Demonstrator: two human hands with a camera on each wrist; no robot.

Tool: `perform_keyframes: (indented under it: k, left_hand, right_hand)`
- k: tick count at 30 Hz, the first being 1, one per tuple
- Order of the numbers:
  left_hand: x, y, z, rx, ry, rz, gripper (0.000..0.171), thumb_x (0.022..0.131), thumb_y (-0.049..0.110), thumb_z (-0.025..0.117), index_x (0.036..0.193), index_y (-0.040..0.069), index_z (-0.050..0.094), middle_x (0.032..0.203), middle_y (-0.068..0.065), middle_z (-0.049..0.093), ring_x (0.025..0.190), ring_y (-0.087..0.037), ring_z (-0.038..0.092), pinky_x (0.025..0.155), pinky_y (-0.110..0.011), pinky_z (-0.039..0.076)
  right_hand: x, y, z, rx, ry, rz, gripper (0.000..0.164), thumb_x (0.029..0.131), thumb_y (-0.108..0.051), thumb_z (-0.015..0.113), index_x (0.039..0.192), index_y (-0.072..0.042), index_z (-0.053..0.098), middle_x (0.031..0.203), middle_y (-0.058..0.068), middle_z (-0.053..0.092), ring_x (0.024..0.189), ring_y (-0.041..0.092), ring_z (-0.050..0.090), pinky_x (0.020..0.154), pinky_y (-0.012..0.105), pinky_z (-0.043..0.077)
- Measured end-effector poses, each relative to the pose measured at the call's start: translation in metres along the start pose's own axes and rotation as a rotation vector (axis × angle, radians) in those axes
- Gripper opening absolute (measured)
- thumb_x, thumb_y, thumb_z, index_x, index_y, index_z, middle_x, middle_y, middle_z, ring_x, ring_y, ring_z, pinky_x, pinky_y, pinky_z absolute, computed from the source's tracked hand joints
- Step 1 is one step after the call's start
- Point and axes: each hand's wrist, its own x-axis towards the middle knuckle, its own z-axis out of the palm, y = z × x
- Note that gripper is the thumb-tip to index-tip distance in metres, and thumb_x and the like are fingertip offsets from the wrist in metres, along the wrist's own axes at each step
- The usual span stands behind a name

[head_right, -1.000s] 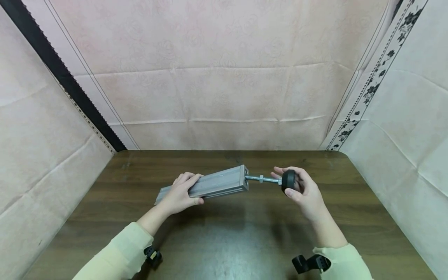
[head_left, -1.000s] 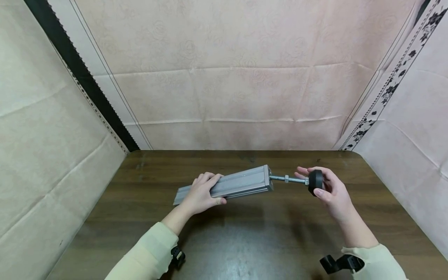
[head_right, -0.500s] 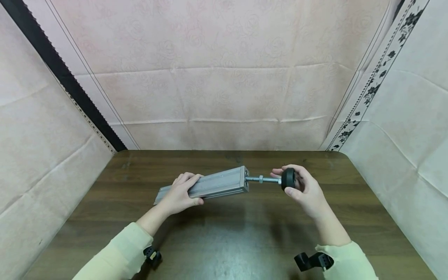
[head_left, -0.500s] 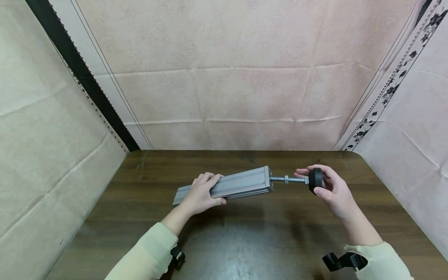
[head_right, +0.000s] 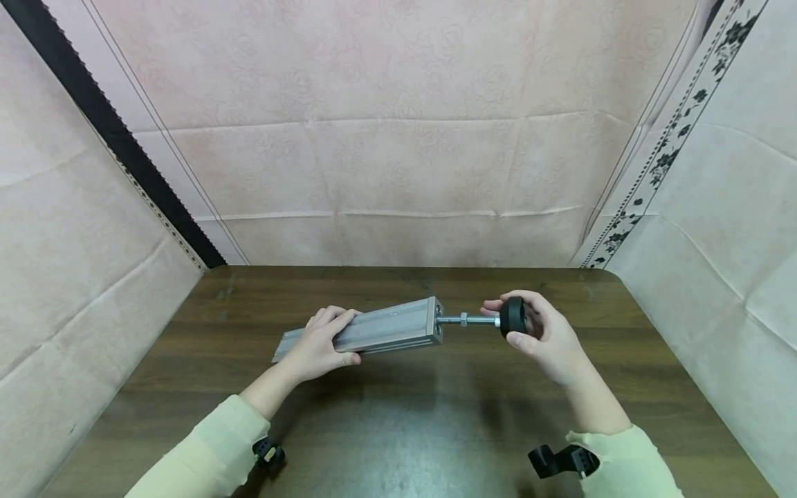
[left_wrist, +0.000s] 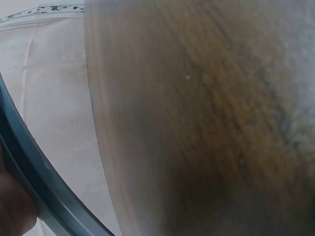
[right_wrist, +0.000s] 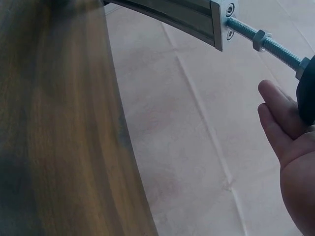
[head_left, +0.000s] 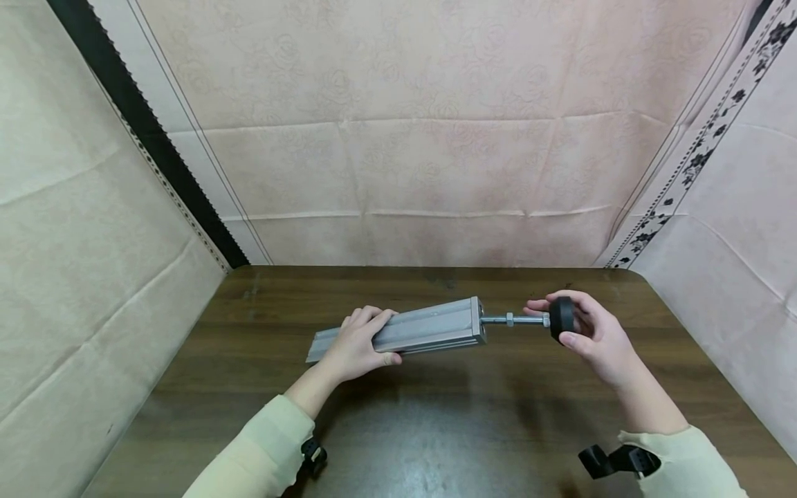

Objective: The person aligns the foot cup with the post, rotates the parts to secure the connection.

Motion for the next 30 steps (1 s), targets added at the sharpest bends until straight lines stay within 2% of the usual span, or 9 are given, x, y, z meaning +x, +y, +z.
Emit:
perform_keyframes:
  k: [3,7,12,14,16,18,23,30]
  left_hand:
    - [0.0,0.0,-0.001,0.002,-0.006,0.002,0.095,0.064,0.077,0.049,0.134,0.013,0.05,0.12,-0.006,0.048,0.103,-0.021,0.042,0.084,-0.041,0.034]
    - [0.0,0.0,-0.001,0.0,-0.011,-0.003,0.097,0.063,0.079,0.046,0.135,0.014,0.049,0.121,-0.006,0.048,0.103,-0.021,0.041,0.085,-0.041,0.034]
    - [-0.001,0.001,-0.001,0.006,-0.009,-0.009,0.089,0.065,0.067,0.062,0.135,0.014,0.05,0.121,-0.006,0.048,0.103,-0.021,0.042,0.085,-0.041,0.035]
    - [-0.001,0.001,0.0,0.004,-0.007,-0.008,0.085,0.066,0.059,0.07,0.135,0.013,0.05,0.121,-0.006,0.048,0.103,-0.022,0.042,0.084,-0.041,0.035]
    - [-0.001,0.001,0.0,0.008,-0.005,-0.005,0.084,0.066,0.057,0.071,0.135,0.013,0.05,0.12,-0.005,0.048,0.102,-0.021,0.042,0.084,-0.04,0.035]
    - [-0.001,0.001,0.001,0.006,-0.002,-0.001,0.086,0.066,0.062,0.067,0.134,0.013,0.05,0.12,-0.005,0.048,0.102,-0.021,0.042,0.084,-0.04,0.035]
    - [-0.001,0.0,0.001,0.004,0.0,0.001,0.099,0.062,0.08,0.045,0.134,0.013,0.05,0.12,-0.005,0.048,0.102,-0.021,0.042,0.084,-0.04,0.034]
    - [-0.001,0.0,0.001,-0.002,-0.002,0.001,0.099,0.062,0.08,0.044,0.134,0.013,0.05,0.12,-0.005,0.048,0.103,-0.021,0.042,0.086,-0.042,0.034]
  right_hand:
    - [0.002,-0.002,-0.001,-0.032,-0.015,-0.006,0.041,0.083,0.016,0.048,0.123,0.016,0.039,0.12,0.024,0.058,0.111,0.027,0.058,0.092,0.025,0.043]
    - [0.005,-0.006,-0.002,-0.059,-0.034,0.017,0.041,0.084,0.017,0.048,0.122,0.021,0.035,0.12,0.023,0.058,0.112,0.026,0.058,0.092,0.025,0.043]
    - [0.007,-0.012,-0.004,-0.113,-0.045,0.078,0.042,0.082,0.019,0.048,0.123,0.02,0.035,0.121,0.02,0.059,0.112,0.024,0.058,0.091,0.023,0.043]
    - [0.008,-0.013,-0.005,-0.132,-0.048,0.084,0.043,0.081,0.02,0.047,0.123,0.02,0.036,0.12,0.021,0.059,0.112,0.024,0.058,0.09,0.022,0.043]
    - [0.009,-0.014,-0.005,-0.145,-0.05,0.08,0.044,0.08,0.022,0.046,0.122,0.02,0.037,0.118,0.022,0.059,0.111,0.024,0.058,0.088,0.022,0.043]
    - [0.01,-0.016,-0.006,-0.157,-0.047,0.084,0.044,0.079,0.022,0.046,0.122,0.019,0.038,0.117,0.022,0.06,0.111,0.023,0.058,0.087,0.022,0.043]
    - [0.014,-0.019,-0.007,-0.194,-0.047,0.132,0.047,0.079,0.022,0.047,0.124,0.007,0.044,0.116,0.013,0.062,0.11,0.019,0.058,0.088,0.02,0.042]
    - [0.017,-0.023,-0.006,-0.197,-0.077,0.141,0.049,0.081,0.021,0.048,0.126,0.003,0.046,0.117,0.009,0.062,0.11,0.016,0.057,0.088,0.019,0.042]
